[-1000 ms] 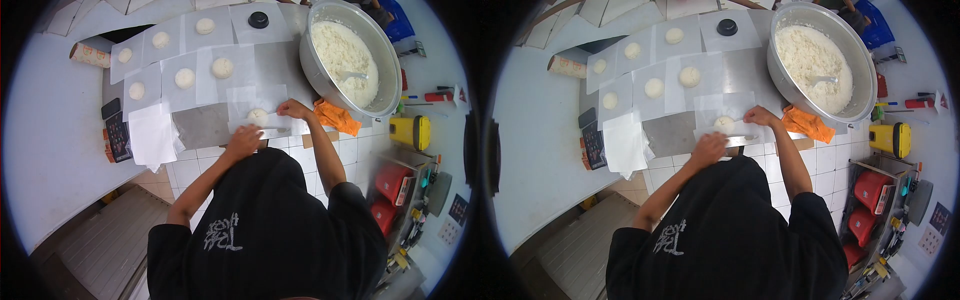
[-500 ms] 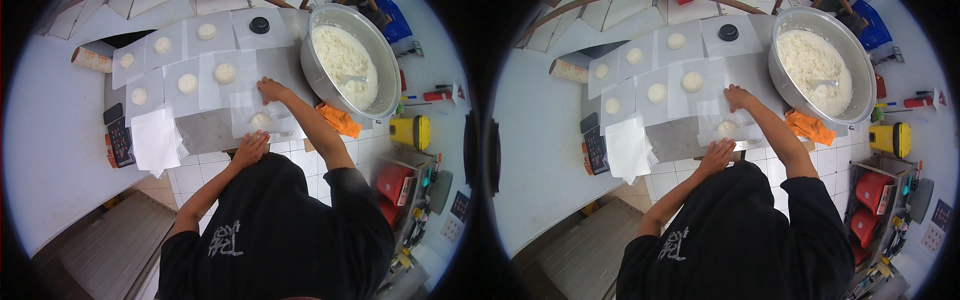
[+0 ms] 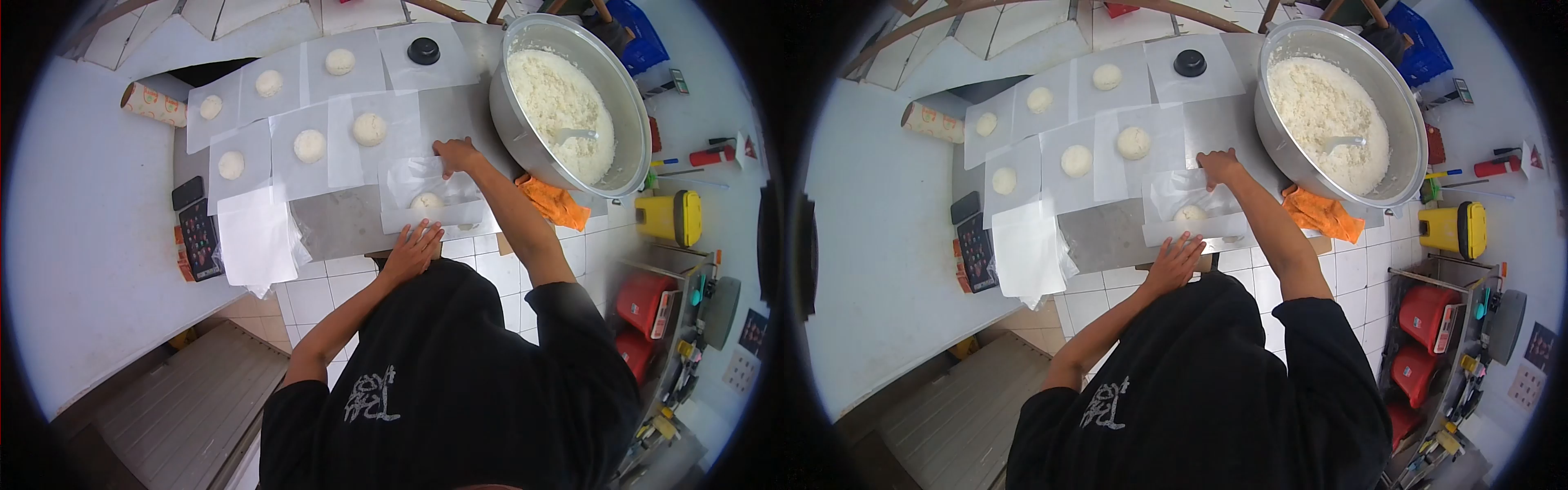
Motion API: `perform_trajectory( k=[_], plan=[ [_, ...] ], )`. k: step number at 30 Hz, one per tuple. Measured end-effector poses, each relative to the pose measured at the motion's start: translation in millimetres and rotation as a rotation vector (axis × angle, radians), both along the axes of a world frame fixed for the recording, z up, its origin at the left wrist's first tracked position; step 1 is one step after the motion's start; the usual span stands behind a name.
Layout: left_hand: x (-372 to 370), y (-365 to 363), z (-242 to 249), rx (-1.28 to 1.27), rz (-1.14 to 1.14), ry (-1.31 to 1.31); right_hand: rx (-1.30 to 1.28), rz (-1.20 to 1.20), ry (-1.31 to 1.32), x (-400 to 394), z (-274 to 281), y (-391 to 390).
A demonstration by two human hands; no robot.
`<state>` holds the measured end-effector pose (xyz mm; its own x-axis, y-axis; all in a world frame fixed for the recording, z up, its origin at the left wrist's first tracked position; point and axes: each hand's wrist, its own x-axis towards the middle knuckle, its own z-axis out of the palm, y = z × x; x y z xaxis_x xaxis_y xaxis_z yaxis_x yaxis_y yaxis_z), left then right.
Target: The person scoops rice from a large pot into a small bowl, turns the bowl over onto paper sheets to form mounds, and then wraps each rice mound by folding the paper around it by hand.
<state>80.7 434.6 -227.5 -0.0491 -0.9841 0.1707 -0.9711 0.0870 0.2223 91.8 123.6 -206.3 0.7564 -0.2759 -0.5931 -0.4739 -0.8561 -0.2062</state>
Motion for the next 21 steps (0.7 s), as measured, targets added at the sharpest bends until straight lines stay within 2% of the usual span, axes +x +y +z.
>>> perform_trajectory(
  k=[2, 5, 7, 8, 9, 13, 18, 21],
  plan=[
    [-1.7, -1.2, -0.5, 0.034, 0.016, 0.026, -0.032, 0.040, 0.042, 1.0, -7.6, -0.1],
    [-2.6, -1.0, 0.8, 0.067, 0.017, 0.013, -0.007, 0.053, -0.090, 8.5, -7.0, 24.8],
    [-2.8, -3.8, 1.4, 0.064, 0.020, 0.019, 0.045, 0.053, -0.321, 11.4, -4.3, 35.1],
    [-2.7, -3.5, 1.7, 0.066, 0.031, 0.023, -0.011, 0.102, -0.436, 5.3, -2.7, 41.2],
    [-1.8, -2.5, -0.6, 0.065, 0.036, 0.027, -0.011, 0.107, -0.433, -2.9, 9.1, 51.4],
    [0.8, -1.6, -1.7, 0.017, 0.021, 0.068, -0.214, 0.421, -0.589, -64.3, 49.7, 102.6],
    [5.0, -1.1, -8.9, 0.044, -0.018, 0.115, -0.207, 0.225, -0.757, -101.0, 29.4, 144.2],
    [9.9, -3.7, -9.5, -0.038, -0.006, 0.198, -0.173, 0.101, -0.798, -104.8, 23.4, 151.4]
  ],
)
